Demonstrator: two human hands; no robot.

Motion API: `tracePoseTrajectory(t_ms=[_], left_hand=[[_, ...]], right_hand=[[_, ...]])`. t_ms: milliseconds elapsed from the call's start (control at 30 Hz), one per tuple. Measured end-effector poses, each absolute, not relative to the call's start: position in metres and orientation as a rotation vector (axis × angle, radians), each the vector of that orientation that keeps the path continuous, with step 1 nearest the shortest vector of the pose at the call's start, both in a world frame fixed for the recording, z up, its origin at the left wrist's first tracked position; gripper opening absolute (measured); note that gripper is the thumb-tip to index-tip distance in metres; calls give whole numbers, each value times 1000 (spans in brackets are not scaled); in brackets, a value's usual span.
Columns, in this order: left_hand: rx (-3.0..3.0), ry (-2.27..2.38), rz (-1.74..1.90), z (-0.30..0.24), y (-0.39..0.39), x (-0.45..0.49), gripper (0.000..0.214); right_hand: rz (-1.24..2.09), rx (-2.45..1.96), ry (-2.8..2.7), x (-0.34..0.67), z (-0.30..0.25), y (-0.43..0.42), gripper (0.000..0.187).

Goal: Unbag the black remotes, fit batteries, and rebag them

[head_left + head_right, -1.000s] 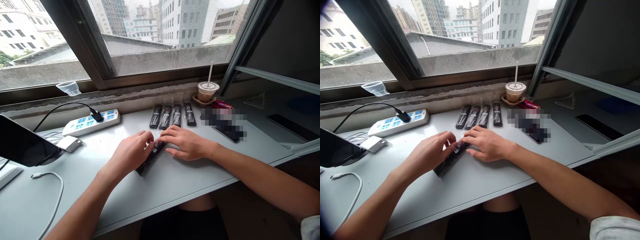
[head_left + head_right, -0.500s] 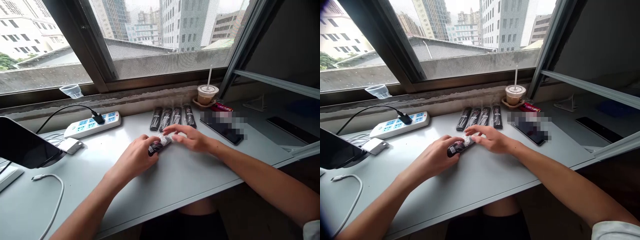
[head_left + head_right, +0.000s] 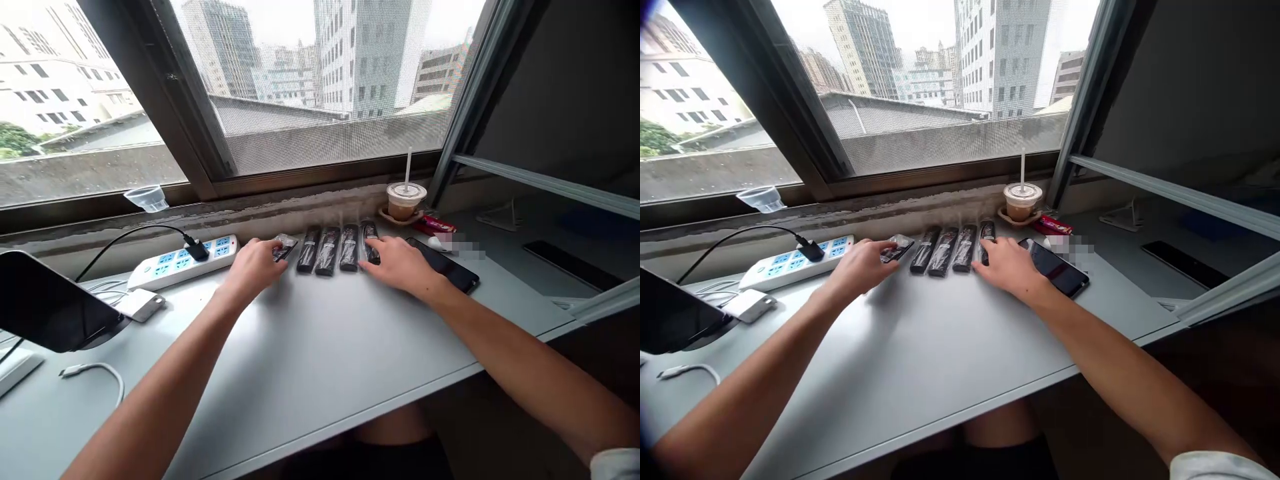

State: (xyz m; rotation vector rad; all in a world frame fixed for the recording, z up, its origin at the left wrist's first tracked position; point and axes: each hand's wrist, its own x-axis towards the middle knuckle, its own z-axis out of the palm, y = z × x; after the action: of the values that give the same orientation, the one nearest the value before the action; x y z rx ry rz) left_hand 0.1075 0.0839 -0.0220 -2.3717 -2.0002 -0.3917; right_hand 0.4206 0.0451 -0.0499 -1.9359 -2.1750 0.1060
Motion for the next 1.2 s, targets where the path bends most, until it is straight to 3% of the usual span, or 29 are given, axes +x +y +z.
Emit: tracePoseTrajectory(t_ms=[333,567,833,1033,1067,1200], left_hand=[[-2289,-1972,-652,-39,116,135,53],[-2615,-1720,-854,-27,73,162,33],[-2910,-1653,-971,-34,53,185,28],[-2974,-1603,-1299,-46,35,199,81],[-2959,-1591,-1358,-46,33,201,77],[-2911,-1548,-1479,-40,29,196,26]], right_hand=[[81,-1678,-2228,422,-52,52,28],[-13,-1628,-2240,422,-47,47,19],[53,-1583,-2198,425,-48,50,26],[432,-1046,-1762,401,-44,34,12],[540,-978,-1721,395,-43,30,13],[849,-756,-1702,383,-45,22,16]])
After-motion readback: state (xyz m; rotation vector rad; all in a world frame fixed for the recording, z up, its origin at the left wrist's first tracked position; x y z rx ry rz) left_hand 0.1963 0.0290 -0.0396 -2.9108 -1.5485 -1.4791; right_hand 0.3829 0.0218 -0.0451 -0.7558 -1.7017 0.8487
